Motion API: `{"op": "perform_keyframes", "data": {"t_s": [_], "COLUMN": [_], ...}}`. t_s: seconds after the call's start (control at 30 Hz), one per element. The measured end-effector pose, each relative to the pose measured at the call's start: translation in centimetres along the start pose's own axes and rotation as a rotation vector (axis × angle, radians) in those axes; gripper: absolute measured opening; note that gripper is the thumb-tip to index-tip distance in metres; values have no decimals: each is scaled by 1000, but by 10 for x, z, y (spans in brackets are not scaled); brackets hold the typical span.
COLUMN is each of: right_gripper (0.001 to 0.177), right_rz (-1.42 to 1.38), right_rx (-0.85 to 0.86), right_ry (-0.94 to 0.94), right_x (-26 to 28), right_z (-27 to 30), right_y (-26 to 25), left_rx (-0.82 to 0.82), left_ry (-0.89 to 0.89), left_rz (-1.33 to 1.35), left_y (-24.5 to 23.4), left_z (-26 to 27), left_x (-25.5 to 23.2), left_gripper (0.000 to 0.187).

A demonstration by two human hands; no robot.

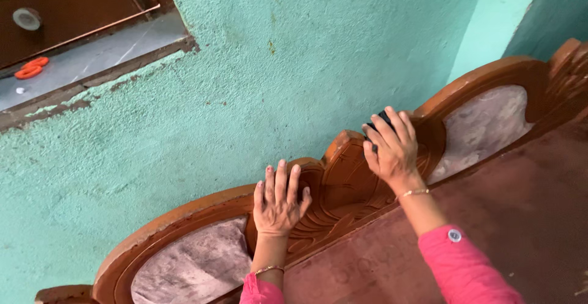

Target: The person wipes the carved wooden headboard of a bed with a dark cloth, repeatedly dipping the cloth into a blue plastic pitcher of water to keep it wet. The person cleans the top rail and carved sections of the headboard, moving along its length.

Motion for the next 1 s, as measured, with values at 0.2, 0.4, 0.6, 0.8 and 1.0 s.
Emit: {"op": "perform_keyframes", "data": {"t_s": [0.2, 0.4, 0.6, 0.8, 1.0], "right_gripper": [39, 45, 61, 70, 68], "right_rz": [16, -21, -117, -99, -172], "right_rx": [178, -394, -268, -287, -129], "right_ry": [566, 510, 990, 1290, 679], "right_x": [-77, -17, 49, 11, -5], "right_z": [-27, 35, 187, 156, 49], "right_y": [15, 15, 39, 47, 8], "left_rx": [-18, -14, -19, -13, 44], "left_ry": [-3, 0, -2, -85, -6], "left_rz": [-1, 12, -4, 79, 337], "left_y": [-5, -6, -5, -19, -8], "left_z": [-5, -7, -7, -22, -80], "left_x": [1, -1, -2, -7, -63], "left_gripper": [60, 60, 60, 59, 59]}}
Point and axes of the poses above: each hand's wrist, its own z-axis away from the middle knuckle, its own y-axis out of the palm, x = y × z, the point moved 3 cm from there along -z, towards the middle knuckle, and after that the axes turned 12 degrees about -x, right-handed, at the moved point
